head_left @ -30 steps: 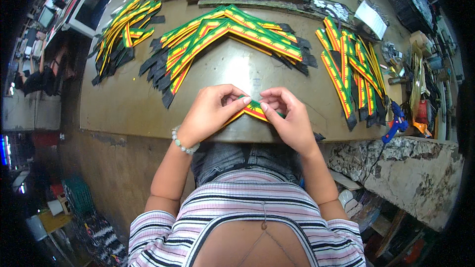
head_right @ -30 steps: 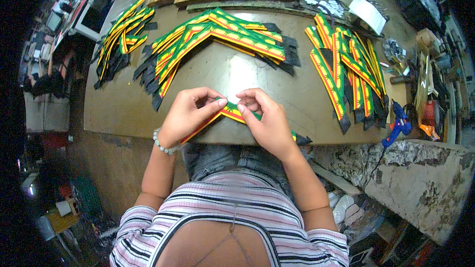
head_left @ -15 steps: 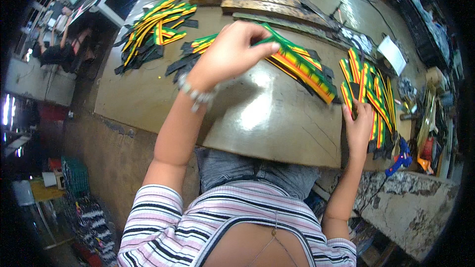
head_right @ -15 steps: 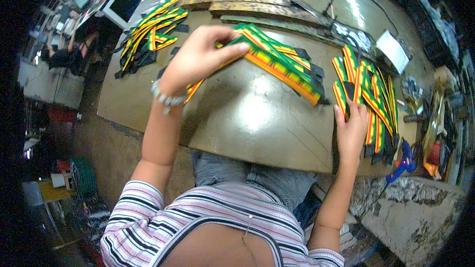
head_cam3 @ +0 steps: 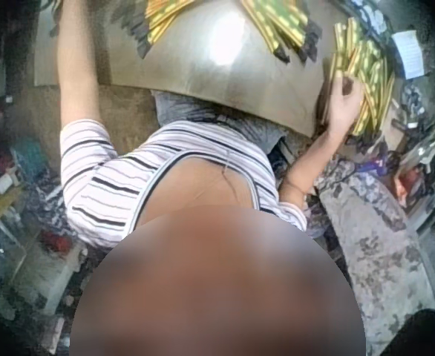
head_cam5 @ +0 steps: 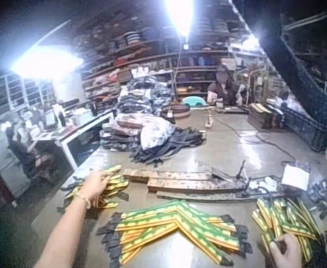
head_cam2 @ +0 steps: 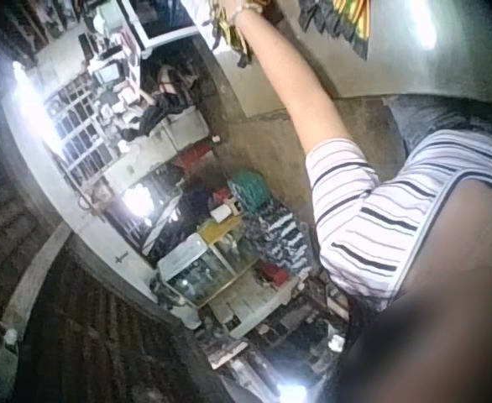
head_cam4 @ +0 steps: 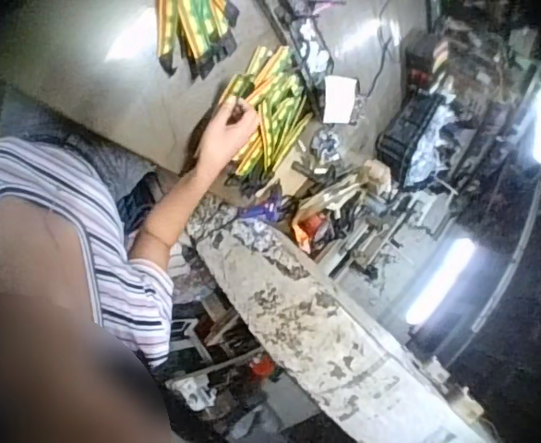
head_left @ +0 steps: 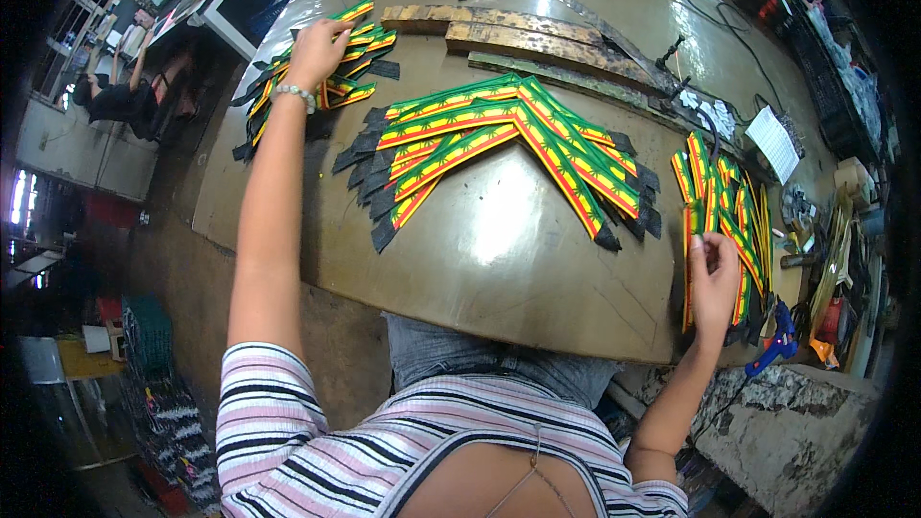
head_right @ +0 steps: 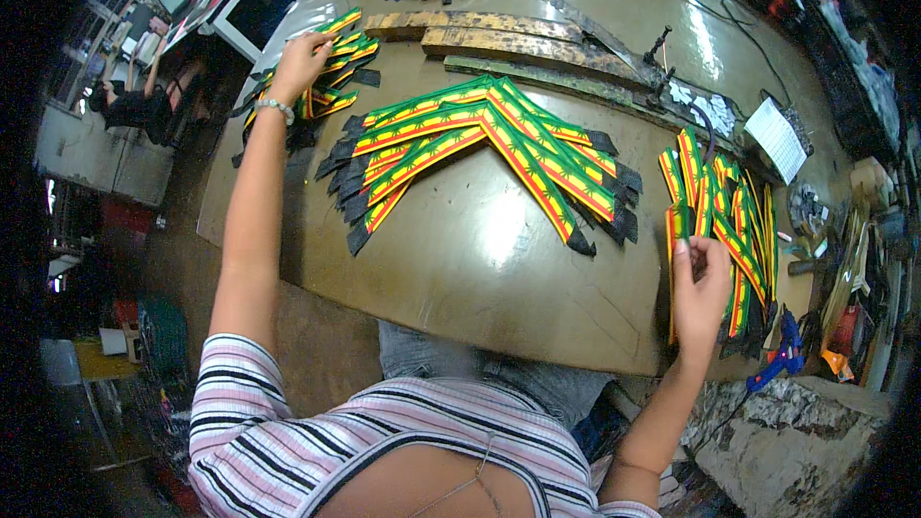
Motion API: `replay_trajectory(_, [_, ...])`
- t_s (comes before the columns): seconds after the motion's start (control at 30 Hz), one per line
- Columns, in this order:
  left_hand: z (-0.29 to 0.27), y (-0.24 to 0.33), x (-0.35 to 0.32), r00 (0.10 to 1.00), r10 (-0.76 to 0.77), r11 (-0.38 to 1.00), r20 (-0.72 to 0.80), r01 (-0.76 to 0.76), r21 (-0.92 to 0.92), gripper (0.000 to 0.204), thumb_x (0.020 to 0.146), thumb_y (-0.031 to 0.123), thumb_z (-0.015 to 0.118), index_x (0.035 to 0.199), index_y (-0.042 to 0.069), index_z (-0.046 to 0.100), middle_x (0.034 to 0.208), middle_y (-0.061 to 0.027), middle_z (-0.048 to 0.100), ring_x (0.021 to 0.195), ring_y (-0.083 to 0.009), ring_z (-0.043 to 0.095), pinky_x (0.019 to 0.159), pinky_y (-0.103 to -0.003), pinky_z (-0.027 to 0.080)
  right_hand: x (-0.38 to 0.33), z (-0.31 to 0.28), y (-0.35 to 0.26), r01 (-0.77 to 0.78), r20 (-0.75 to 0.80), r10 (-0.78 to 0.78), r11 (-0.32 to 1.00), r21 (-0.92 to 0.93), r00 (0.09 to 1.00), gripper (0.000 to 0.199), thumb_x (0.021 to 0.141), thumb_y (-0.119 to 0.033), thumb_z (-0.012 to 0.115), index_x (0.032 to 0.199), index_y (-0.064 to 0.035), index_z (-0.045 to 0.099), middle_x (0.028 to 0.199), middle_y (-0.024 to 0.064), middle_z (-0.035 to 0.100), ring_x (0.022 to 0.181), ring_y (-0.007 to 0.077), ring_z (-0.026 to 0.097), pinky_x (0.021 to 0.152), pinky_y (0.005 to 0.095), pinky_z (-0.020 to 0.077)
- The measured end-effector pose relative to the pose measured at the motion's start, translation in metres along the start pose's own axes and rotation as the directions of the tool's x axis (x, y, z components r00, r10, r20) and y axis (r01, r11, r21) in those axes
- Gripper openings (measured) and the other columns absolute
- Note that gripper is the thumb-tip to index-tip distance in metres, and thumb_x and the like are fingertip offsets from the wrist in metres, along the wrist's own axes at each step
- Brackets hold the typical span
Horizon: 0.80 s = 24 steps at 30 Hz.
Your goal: The person repeatedly picks up small triangular fabric pieces with green, yellow, and red stripes, folds them in half, and places them into a central pile on the table. The person handles the pieces one at a time and stacks the folded pieces together.
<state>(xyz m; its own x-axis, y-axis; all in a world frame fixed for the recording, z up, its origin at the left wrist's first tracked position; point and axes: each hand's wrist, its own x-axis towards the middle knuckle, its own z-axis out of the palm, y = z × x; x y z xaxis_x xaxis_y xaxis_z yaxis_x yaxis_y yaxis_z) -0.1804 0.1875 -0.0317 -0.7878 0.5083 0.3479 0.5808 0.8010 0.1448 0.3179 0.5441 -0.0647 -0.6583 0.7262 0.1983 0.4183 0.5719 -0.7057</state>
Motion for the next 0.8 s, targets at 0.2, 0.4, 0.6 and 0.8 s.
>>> replay_trajectory(0.2, [0.015,-0.026,0.017,0.982,0.052,0.976,0.18,-0.088,0.198,0.036,0.084,0.036,0.07,0.11,0.011,0.071,0.118,-0.0109,0.064,0.114,-0.0325,0.053,0.097,-0.044,0.042,0.03,-0.027,0.011,-0.212,0.119,0.185,0.644,0.735,0.975,0.02,0.102,-0.023,0.05,0.112,-0.0061,0.046,0.088,0.0093,0.066,0.085,0.0142,0.063,0.078,0.0276,0.0493])
replay_trajectory(0.4, [-0.011,-0.021,0.044,0.976,0.135,0.849,0.17,-0.026,-0.528,0.019,0.087,0.014,0.07,0.099,0.001,0.063,0.087,-0.0039,0.066,0.082,-0.0096,0.061,0.075,-0.025,0.049,0.046,-0.05,-0.002,-0.215,0.115,0.199,0.61,0.763,0.973,0.026,0.101,-0.022,0.052,0.119,-0.0039,0.048,0.088,0.0078,0.063,0.075,0.0142,0.062,0.067,0.0265,0.052])
replay_trajectory(0.6, [-0.086,0.119,0.096,0.918,0.286,0.494,-0.276,-0.388,-0.778,0.04,0.097,0.028,0.057,0.126,0.001,0.06,0.11,-0.0033,0.066,0.1,-0.01,0.06,0.087,-0.024,0.045,0.132,-0.063,-0.036,-0.07,0.078,0.04,0.897,0.437,0.996,0.031,0.095,-0.028,0.062,0.109,0.0004,0.063,0.081,0.0013,0.059,0.067,0.0063,0.054,0.057,0.0204,0.0425])
replay_trajectory(0.8, [0.015,0.314,0.069,0.829,0.537,0.437,0.153,-0.119,-0.891,0.035,0.091,0.034,0.068,0.108,0.004,0.073,0.081,0.0006,0.068,0.066,-0.0044,0.052,0.057,-0.021,0.043,0.228,0.008,-0.026,-0.065,0.268,-0.022,0.948,0.311,0.963,0.027,0.094,-0.028,0.064,0.103,-0.0031,0.066,0.08,-0.0013,0.061,0.062,0.0046,0.05,0.056,0.0179,0.0375])
